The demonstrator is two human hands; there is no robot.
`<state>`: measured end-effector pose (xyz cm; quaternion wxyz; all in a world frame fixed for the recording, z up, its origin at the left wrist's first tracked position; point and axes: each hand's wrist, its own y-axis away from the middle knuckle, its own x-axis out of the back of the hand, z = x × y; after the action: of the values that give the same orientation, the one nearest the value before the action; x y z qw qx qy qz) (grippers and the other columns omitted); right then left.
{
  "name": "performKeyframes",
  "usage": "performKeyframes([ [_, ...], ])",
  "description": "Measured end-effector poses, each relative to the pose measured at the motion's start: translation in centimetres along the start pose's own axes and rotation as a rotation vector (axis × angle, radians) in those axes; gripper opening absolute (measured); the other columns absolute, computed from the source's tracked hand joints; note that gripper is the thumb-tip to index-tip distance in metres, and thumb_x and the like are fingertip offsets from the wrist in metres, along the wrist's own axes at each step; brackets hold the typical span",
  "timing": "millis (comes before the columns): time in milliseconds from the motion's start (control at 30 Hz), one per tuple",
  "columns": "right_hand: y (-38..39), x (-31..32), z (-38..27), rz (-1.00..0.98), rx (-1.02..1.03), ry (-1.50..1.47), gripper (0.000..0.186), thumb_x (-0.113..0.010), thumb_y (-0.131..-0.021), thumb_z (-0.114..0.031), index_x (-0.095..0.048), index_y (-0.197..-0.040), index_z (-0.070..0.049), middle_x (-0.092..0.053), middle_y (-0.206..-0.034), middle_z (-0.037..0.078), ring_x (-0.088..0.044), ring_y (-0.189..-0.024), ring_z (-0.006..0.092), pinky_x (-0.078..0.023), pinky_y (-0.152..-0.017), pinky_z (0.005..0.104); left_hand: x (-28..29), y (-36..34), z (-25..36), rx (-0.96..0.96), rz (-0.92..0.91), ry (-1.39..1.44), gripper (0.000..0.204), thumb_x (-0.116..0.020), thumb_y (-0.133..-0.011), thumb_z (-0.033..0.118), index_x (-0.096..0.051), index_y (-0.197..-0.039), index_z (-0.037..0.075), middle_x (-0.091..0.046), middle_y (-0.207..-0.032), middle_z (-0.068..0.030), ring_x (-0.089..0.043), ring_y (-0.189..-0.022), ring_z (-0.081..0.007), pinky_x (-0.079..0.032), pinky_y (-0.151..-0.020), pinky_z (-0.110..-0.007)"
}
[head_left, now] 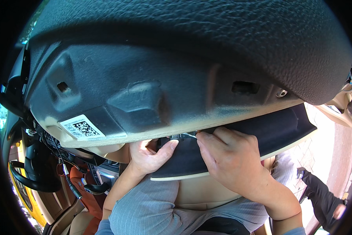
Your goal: The person works under the dashboard, connecting a small black electronic module to a wiring harness and securing it with a screwdriver. They use a flashlight to illuminate the confined space and repeatedly adjust the connector and fastener.
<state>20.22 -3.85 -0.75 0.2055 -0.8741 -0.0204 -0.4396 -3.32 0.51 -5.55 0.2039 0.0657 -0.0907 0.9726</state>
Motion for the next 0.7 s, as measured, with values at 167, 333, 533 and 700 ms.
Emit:
performKeyframes([
  [167,0.00,0.24,-0.14,-0.011,-0.022,-0.016,0.017,-0.074,-0.083,-0.008,-0.073,-0.100,-0.005,-0.055,-0.072,0.006,-0.063,-0.061,0.0228,-0.049,-0.051,0.0350,-0.10,0.09,0.11,0.027,0.008,0.018,0.049,-0.078,-0.088,0.007,-0.062,-0.131,-0.010,-0.065,-0.122,-0.0123,-0.061,-0.110,-0.0180,-0.048,-0.101,-0.032],
  [333,-0.10,0.32,-0.18,-0.034,-0.011,0.000,0.012,-0.070,-0.083,-0.010,-0.070,-0.095,-0.005,-0.053,-0.073,0.006,-0.062,-0.061,0.0212,-0.049,-0.050,0.0346,0.23,0.14,0.06,0.002,-0.004,-0.132,0.048,-0.078,-0.087,0.008,-0.063,-0.129,-0.009,-0.065,-0.120,-0.0106,-0.060,-0.109,-0.0173,-0.048,-0.100,-0.031],
  [533,-0.13,0.27,-0.21,-0.043,-0.013,0.005,0.009,-0.069,-0.083,-0.009,-0.067,-0.091,-0.006,-0.053,-0.073,0.006,-0.063,-0.062,0.0211,-0.049,-0.051,0.0342,0.23,0.23,-0.13,0.006,0.002,-0.104,0.047,-0.079,-0.087,0.009,-0.064,-0.128,-0.009,-0.065,-0.120,-0.0111,-0.061,-0.109,-0.0184,-0.048,-0.100,-0.032],
  [700,-0.11,0.55,-0.32,-0.075,-0.027,0.015,0.020,-0.074,-0.080,-0.003,-0.072,-0.100,-0.003,-0.059,-0.076,0.007,-0.064,-0.063,0.0236,-0.050,-0.053,0.0344,0.24,0.27,-0.11,0.013,0.004,-0.101,0.045,-0.078,-0.088,0.008,-0.063,-0.126,-0.009,-0.065,-0.120,-0.0117,-0.062,-0.110,-0.0192,-0.048,-0.102,-0.033],
])
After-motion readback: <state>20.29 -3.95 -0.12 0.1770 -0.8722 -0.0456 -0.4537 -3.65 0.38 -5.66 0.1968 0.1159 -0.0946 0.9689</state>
